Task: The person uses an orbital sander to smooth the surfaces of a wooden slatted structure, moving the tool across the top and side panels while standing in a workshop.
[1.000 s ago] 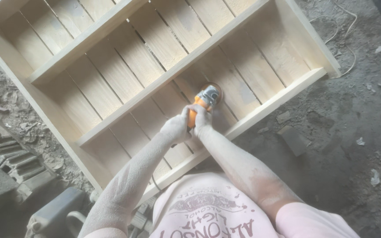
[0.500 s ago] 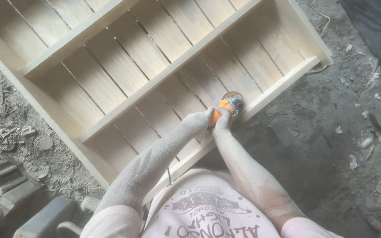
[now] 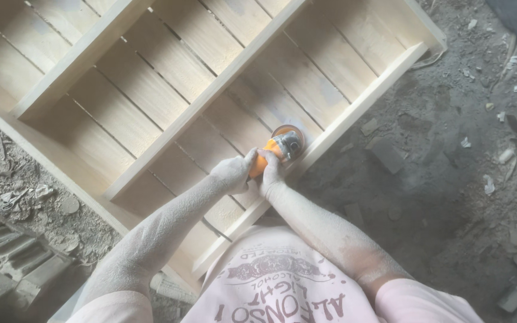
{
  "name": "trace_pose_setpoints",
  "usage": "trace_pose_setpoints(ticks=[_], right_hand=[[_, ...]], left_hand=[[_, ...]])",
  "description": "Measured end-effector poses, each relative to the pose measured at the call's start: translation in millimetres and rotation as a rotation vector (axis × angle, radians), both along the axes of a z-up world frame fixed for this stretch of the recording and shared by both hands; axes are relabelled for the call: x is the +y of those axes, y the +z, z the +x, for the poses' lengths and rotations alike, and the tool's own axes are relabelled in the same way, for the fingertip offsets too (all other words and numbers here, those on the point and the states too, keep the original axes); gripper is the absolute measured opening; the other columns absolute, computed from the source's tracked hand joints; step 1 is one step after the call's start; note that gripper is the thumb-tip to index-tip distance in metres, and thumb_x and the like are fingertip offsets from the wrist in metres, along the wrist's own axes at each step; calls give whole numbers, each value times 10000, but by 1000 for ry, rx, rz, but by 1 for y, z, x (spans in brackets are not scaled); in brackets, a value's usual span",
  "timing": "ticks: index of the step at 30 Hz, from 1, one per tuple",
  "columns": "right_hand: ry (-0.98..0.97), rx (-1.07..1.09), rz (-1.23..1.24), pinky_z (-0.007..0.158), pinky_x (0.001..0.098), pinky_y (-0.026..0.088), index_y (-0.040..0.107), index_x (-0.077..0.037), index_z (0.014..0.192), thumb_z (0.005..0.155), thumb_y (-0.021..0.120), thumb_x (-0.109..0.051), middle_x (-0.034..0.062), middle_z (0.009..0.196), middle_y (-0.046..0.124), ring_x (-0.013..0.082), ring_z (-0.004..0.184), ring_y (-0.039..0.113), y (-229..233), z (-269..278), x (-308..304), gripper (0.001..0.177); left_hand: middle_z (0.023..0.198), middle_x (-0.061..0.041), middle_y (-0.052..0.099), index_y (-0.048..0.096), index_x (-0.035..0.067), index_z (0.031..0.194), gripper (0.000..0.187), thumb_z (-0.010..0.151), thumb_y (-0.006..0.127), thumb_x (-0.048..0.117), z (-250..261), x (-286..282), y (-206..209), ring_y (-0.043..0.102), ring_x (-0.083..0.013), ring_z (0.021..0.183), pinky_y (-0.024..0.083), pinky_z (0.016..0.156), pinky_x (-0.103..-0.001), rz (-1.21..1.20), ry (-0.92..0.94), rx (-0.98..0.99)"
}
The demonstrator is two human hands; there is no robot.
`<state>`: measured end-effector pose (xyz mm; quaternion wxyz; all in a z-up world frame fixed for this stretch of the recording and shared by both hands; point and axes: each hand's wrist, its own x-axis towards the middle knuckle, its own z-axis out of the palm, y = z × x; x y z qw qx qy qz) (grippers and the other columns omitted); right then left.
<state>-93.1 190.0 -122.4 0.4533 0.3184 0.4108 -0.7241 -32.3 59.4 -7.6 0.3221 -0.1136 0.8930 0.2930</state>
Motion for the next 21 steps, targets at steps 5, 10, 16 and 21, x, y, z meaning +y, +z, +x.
trace_pose_setpoints(ticks=[5, 10, 16, 21], right_hand=[[-144, 63, 14, 986, 404, 516, 558, -110, 1205, 803, 683, -177, 67, 1071, 621, 253, 1052, 630, -6, -41, -1, 427], [-132, 140, 15, 974, 390, 516, 607, -61, 1190, 783, 670, -180, 90, 1099, 654, 272, 1050, 649, -21, -101, 5, 429], [-154, 116, 33, 951, 396, 520, 607, -62, 1151, 797, 678, -153, 84, 1080, 634, 266, 1029, 641, -20, -70, 2, 372], [-71, 17, 2, 976, 393, 519, 568, -98, 1197, 834, 689, -180, 67, 1091, 618, 236, 1072, 627, 7, -24, 7, 391]], left_hand=[[1074, -210, 696, 178, 30, 1577, 1023, 755, 777, 148, -43, 4, -3, 711, -363, 985, 588, 806, -442, 3, -23, 3], [1073, -200, 702, 206, -10, 1544, 986, 759, 776, 163, -90, 17, -18, 716, -356, 985, 587, 805, -440, 36, 19, 144], [1070, -231, 677, 176, 0, 1547, 1044, 723, 797, 161, -65, 18, -11, 700, -379, 976, 578, 805, -451, 5, 17, 47], [1058, -235, 666, 226, 57, 1565, 970, 752, 751, 110, -23, 14, 6, 710, -388, 939, 586, 779, -463, -18, 32, 16]])
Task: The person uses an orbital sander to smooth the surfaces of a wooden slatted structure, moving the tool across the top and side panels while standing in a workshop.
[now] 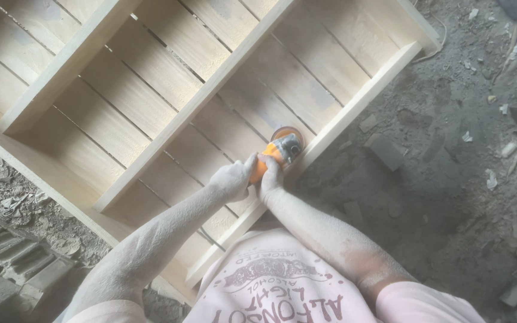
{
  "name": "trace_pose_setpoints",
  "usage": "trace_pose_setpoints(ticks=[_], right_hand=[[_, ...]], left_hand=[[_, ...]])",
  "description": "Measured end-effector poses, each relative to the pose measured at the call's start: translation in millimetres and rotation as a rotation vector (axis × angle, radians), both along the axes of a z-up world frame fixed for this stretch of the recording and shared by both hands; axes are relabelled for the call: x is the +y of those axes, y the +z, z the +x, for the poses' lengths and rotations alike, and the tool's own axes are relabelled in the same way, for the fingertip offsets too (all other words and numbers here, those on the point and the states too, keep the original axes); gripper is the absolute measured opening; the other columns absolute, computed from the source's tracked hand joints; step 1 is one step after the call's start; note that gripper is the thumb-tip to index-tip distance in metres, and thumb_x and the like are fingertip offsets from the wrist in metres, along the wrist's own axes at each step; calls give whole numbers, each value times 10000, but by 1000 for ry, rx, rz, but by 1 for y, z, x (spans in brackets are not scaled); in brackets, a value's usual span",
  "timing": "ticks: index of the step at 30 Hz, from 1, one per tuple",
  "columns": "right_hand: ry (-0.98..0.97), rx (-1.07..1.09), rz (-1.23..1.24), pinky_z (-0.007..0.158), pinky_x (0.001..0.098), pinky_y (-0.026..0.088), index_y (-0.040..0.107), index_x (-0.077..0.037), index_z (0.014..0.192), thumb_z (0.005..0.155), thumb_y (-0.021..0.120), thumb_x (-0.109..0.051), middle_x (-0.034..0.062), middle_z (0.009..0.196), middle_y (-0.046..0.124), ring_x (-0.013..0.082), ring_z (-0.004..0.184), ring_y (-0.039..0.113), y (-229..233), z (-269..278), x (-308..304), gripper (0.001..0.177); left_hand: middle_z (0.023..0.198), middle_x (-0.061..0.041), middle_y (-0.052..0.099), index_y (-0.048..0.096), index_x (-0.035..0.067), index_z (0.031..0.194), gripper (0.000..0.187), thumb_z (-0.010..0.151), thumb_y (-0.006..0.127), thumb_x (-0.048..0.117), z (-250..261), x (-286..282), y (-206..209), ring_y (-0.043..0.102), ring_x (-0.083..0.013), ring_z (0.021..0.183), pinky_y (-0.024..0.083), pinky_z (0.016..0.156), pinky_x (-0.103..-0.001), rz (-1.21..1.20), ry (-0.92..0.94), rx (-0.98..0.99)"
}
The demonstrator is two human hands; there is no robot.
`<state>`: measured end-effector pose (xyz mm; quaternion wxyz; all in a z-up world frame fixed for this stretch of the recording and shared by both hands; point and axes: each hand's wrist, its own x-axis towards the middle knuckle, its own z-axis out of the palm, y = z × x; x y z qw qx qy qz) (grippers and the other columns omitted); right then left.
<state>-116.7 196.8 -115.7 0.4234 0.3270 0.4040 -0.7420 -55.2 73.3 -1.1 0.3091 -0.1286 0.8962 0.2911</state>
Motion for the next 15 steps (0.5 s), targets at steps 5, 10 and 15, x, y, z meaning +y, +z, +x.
trace_pose_setpoints(ticks=[5, 10, 15], right_hand=[[80, -147, -54, 971, 424, 502, 541, -112, 1219, 863, 675, -258, 71, 1093, 620, 250, 1058, 622, 17, 10, 5, 407], [-45, 8, -18, 1015, 418, 499, 561, -86, 1224, 837, 682, -192, 82, 1114, 624, 261, 1097, 620, -1, -32, -2, 419], [-43, 78, -15, 959, 408, 534, 581, -71, 1212, 798, 670, -151, 95, 1079, 650, 279, 1033, 654, -17, -63, -1, 431]], left_hand=[[1058, -226, 668, 218, 71, 1575, 978, 754, 748, 105, 8, -3, -2, 718, -375, 922, 591, 761, -460, -16, -37, -37], [1057, -226, 676, 234, 53, 1561, 952, 766, 754, 121, -30, 0, -9, 712, -384, 941, 585, 763, -466, -7, -23, 50], [1081, -218, 691, 235, 18, 1549, 985, 727, 766, 131, -53, 5, -14, 715, -364, 990, 589, 813, -438, 36, 23, 69]])
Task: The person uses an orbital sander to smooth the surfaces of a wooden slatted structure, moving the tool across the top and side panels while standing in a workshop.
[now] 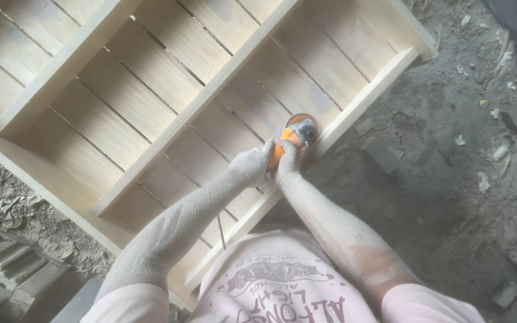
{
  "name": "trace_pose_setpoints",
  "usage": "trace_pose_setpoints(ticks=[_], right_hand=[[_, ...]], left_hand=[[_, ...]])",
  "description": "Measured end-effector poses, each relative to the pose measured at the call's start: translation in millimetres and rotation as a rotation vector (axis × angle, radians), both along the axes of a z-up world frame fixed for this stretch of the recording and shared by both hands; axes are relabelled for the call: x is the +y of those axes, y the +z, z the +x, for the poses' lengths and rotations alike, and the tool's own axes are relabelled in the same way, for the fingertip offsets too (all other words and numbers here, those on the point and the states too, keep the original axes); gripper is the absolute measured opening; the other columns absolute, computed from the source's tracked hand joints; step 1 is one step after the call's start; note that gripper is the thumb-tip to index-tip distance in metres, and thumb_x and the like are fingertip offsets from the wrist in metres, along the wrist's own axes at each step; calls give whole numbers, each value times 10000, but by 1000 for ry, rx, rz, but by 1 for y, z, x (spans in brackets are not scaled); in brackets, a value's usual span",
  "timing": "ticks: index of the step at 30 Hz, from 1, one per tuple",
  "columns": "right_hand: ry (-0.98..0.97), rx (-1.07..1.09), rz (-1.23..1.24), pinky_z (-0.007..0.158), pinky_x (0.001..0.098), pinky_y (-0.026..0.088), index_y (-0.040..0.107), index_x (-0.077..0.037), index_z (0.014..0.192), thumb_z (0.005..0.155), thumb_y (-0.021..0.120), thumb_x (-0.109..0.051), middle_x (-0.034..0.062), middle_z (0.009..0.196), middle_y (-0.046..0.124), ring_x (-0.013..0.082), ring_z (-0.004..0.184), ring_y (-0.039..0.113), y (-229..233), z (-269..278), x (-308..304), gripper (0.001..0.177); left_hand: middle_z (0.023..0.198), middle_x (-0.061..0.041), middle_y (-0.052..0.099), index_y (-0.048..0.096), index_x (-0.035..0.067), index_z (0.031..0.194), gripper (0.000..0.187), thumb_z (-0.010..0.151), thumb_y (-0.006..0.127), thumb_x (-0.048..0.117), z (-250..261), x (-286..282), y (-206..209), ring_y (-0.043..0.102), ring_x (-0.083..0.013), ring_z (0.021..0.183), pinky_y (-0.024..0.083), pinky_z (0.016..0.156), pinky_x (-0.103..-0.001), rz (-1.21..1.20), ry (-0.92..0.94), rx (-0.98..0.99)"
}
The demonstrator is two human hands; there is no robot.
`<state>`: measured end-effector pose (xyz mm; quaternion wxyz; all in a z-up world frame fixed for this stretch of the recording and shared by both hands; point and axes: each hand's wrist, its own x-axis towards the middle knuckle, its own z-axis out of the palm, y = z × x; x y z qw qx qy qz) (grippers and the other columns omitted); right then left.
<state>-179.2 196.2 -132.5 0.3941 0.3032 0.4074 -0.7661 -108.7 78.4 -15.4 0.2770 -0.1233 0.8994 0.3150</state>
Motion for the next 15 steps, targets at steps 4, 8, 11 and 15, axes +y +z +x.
trace_pose_setpoints(ticks=[4, 8, 11, 15], right_hand=[[31, -114, 4, 872, 448, 585, 573, -32, 1134, 809, 672, -149, 132, 981, 663, 321, 908, 692, 12, 23, 3, 359], [118, -228, 65, 848, 438, 583, 571, -102, 1097, 802, 687, -132, 78, 956, 652, 272, 893, 687, 27, 36, -16, 319], [187, -103, 12, 828, 406, 584, 589, -62, 1110, 810, 732, -116, 87, 974, 657, 261, 897, 686, 26, 29, -49, 337], [246, 6, 77, 805, 387, 602, 632, -6, 1083, 763, 750, -104, 104, 977, 676, 259, 881, 697, 15, 10, -94, 355]], left_hand=[[1097, -218, 678, 261, 39, 1493, 1024, 671, 840, 232, 24, 5, -3, 697, -377, 1013, 573, 855, -444, 19, 24, 0], [1095, -238, 677, 202, 15, 1537, 947, 786, 744, 215, 47, -4, -8, 703, -381, 1005, 576, 840, -460, 4, 121, -19], [1086, -226, 690, 205, 40, 1558, 908, 829, 710, 234, 49, -22, -11, 709, -381, 1000, 576, 848, -470, -33, 233, -56], [1070, -226, 687, 143, 19, 1576, 1007, 794, 731, 258, 32, -56, -9, 706, -382, 981, 579, 838, -470, -42, 314, -62]])
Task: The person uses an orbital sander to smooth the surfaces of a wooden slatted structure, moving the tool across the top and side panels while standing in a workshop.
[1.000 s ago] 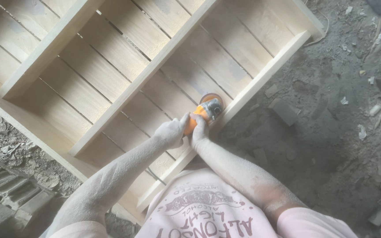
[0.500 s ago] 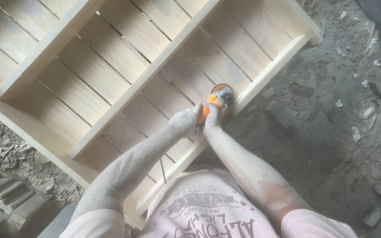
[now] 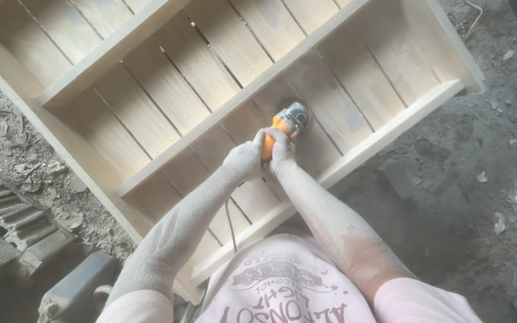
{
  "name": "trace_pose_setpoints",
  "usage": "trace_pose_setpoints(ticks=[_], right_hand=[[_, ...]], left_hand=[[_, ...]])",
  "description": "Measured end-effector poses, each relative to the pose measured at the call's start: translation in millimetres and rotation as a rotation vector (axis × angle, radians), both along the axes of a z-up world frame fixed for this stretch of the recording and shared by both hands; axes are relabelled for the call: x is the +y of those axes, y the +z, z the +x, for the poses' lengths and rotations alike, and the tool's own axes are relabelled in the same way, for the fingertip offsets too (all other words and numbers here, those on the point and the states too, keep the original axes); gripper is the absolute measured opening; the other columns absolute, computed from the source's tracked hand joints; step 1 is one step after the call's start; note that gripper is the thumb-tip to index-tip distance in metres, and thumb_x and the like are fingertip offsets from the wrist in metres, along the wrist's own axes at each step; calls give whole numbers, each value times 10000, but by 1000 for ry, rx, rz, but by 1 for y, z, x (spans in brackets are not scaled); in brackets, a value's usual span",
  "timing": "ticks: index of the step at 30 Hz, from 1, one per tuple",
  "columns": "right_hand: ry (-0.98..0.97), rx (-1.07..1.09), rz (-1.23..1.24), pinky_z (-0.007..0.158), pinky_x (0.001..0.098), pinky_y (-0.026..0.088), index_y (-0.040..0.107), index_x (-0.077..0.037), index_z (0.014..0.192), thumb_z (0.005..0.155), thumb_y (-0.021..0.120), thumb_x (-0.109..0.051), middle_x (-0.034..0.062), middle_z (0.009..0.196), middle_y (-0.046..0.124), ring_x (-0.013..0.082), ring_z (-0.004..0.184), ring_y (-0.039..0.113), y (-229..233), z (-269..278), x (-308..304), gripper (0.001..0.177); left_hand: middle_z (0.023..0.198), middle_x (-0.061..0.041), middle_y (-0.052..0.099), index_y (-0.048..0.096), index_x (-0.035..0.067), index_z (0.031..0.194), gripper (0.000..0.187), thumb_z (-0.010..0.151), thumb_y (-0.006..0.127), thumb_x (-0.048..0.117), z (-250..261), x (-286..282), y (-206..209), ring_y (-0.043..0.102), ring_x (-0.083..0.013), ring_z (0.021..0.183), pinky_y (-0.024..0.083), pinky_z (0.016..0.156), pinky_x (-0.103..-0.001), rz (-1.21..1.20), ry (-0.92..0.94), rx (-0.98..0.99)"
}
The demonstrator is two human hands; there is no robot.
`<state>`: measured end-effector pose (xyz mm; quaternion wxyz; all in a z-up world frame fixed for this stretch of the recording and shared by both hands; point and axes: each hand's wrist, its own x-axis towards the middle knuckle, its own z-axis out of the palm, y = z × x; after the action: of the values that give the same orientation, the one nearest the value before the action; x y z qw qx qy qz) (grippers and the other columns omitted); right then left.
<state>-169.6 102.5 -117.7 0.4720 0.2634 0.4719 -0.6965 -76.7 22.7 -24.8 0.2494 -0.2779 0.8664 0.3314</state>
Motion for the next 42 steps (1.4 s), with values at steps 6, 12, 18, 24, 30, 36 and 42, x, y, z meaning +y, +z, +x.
trace_pose_setpoints(ticks=[6, 12, 18, 24, 30, 36, 42], right_hand=[[102, 52, 19, 777, 379, 598, 666, 22, 1039, 739, 756, -76, 119, 959, 680, 260, 850, 697, -5, -14, -38, 328], [159, 31, -2, 791, 381, 603, 661, 18, 1034, 739, 746, -89, 119, 960, 685, 262, 866, 701, 5, 1, -43, 325], [216, 4, 24, 832, 383, 584, 634, -24, 1104, 775, 764, -139, 89, 990, 673, 236, 905, 688, 6, 37, -29, 372], [71, -53, 42, 893, 395, 575, 588, -49, 1174, 811, 737, -158, 73, 1017, 663, 236, 947, 688, 6, 60, 38, 407], [47, -68, 50, 892, 397, 584, 589, -82, 1176, 803, 679, -155, 67, 1014, 669, 243, 959, 694, -7, 45, 78, 391], [133, 77, -23, 813, 368, 581, 689, -43, 1001, 790, 737, -144, 76, 941, 697, 235, 860, 696, -35, 7, -17, 238], [133, 83, 9, 772, 377, 596, 691, -29, 990, 774, 738, -132, 91, 936, 695, 243, 844, 697, -16, 5, -27, 244]], left_hand=[[1065, -221, 706, 136, 7, 1591, 1028, 810, 741, 291, -6, -20, 11, 721, -368, 981, 586, 850, -451, 32, 182, -6], [1073, -212, 698, 93, 35, 1591, 1100, 771, 791, 262, 11, -24, 19, 715, -357, 977, 586, 836, -447, 6, 158, -44], [1061, -197, 700, 155, 64, 1581, 989, 818, 763, 232, 46, -20, 21, 723, -359, 966, 595, 814, -449, 49, 152, -80], [1060, -214, 692, 170, 21, 1575, 977, 804, 749, 184, 67, 25, 5, 725, -361, 964, 594, 803, -442, 5, -59, -3], [1044, -223, 709, 258, 17, 1549, 828, 849, 687, 125, 55, 60, -16, 722, -369, 957, 581, 795, -458, 28, -62, 87], [1046, -224, 705, 188, 32, 1556, 835, 868, 653, 126, 22, -11, 3, 724, -372, 959, 592, 795, -460, 21, 92, -8], [1049, -226, 692, 125, 0, 1532, 923, 861, 714, 234, 13, -19, 30, 708, -372, 966, 578, 818, -453, 34, 95, -6]])
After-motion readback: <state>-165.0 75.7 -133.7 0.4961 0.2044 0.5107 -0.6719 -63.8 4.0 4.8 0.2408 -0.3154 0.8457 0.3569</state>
